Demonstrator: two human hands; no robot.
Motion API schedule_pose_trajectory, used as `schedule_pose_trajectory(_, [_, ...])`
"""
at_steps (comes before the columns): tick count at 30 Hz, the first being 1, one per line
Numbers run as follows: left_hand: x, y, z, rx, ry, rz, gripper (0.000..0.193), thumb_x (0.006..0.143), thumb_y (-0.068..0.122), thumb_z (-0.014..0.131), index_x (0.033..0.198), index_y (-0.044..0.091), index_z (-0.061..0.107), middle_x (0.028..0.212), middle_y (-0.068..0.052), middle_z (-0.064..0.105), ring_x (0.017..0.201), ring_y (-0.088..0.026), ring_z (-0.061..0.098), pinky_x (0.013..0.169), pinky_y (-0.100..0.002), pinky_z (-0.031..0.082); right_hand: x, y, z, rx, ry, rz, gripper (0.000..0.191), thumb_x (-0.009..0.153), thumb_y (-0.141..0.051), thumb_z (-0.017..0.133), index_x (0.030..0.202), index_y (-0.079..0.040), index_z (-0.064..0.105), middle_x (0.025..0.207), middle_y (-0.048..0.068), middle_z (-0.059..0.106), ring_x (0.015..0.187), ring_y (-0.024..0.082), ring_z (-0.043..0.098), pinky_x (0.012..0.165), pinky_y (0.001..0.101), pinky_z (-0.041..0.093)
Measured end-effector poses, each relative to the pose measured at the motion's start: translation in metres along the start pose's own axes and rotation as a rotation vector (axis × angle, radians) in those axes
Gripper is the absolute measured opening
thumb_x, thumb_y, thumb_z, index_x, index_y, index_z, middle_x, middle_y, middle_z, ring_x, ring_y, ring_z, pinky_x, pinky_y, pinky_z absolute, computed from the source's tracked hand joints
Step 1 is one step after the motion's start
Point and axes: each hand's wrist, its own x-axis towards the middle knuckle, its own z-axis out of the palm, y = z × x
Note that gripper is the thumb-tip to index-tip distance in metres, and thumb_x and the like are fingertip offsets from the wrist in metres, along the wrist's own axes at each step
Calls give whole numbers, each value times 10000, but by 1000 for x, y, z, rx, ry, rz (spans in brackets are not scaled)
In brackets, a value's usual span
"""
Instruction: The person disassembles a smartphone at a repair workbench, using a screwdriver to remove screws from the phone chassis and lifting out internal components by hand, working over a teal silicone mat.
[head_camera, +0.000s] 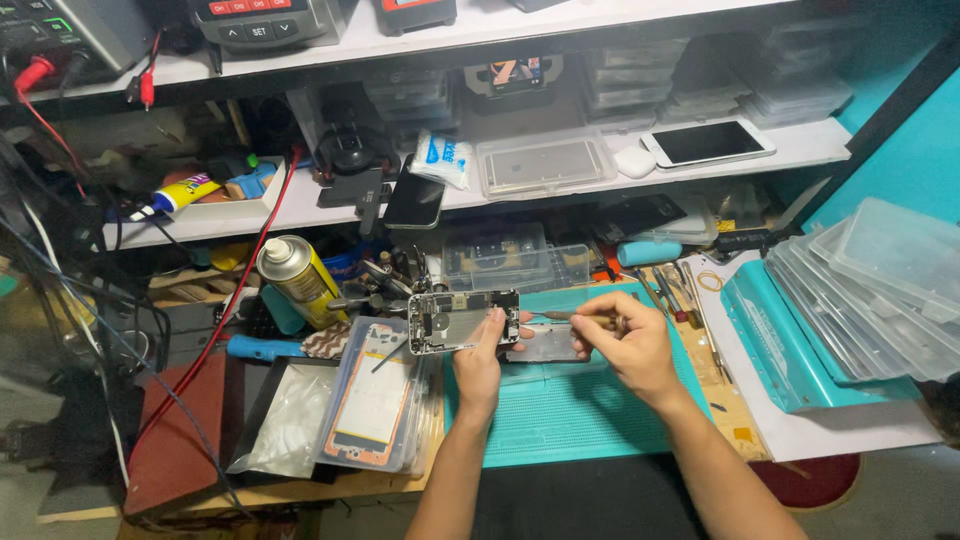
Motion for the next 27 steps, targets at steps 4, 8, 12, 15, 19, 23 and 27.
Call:
schedule_pose_trajectory(4, [-2, -3, 4, 17, -35, -3, 393, 1056, 282, 506, 1120, -33, 733, 1042, -111, 779, 839, -172, 748, 691, -290, 588, -5, -5, -1, -214, -59, 1, 200, 910, -47, 702, 1097, 21, 729, 779, 78, 715, 637, 107, 668, 576, 257, 536])
schedule_pose_trajectory(8, [-5, -9, 6, 38, -40, 46, 362, 1058, 254, 526, 1090, -31, 748, 1017, -103, 777, 835, -165, 747, 684, -281, 582, -6, -6, 5, -366, -49, -205, 203, 924, -50, 680, 1100, 23, 748, 964, 64, 774, 806, 88, 689, 699, 234, 564])
schedule_pose_trajectory(12, [-6, -15, 7, 35, -36, 95, 337, 1058, 225, 547, 1062, -41, 753, 1008, -102, 775, 831, -161, 743, 682, -277, 572, -7, -6, 7, -409, -32, -165, 198, 909, -56, 674, 1078, 7, 755, 915, 66, 765, 756, 82, 678, 657, 236, 553])
schedule_pose_trajectory(15, [-6, -17, 7, 49, -43, 92, 337, 1061, 223, 536, 1067, -33, 755, 1016, -91, 776, 839, -150, 742, 690, -270, 570, -8, -6, 7, -450, -23, -172, 198, 903, -55, 675, 1072, 2, 760, 888, 68, 762, 717, 80, 663, 627, 239, 532])
schedule_pose_trajectory(19, [-7, -16, 7, 30, -31, 72, 322, 1053, 209, 541, 1076, -30, 756, 1028, -85, 775, 844, -148, 743, 691, -273, 571, -10, -8, 9, -462, -13, -167, 198, 898, -61, 682, 1069, 0, 761, 870, 55, 755, 677, 70, 630, 587, 234, 503])
schedule_pose_trajectory(23, [-8, -12, 8, 51, -17, 104, 312, 1051, 200, 549, 1078, -31, 757, 1026, -89, 778, 838, -147, 743, 690, -271, 573, -10, -13, 12, -482, -7, -167, 192, 900, -60, 685, 1065, -3, 765, 805, 44, 718, 629, 68, 572, 549, 242, 456])
schedule_pose_trajectory(27, [-11, -9, 9, 105, -4, 144, 309, 1055, 196, 550, 1074, -29, 759, 1013, -79, 774, 834, -137, 735, 688, -266, 570, -11, -18, 16, -502, -10, -177, 195, 896, -57, 686, 1068, -9, 764, 781, 33, 705, 600, 65, 559, 531, 242, 446])
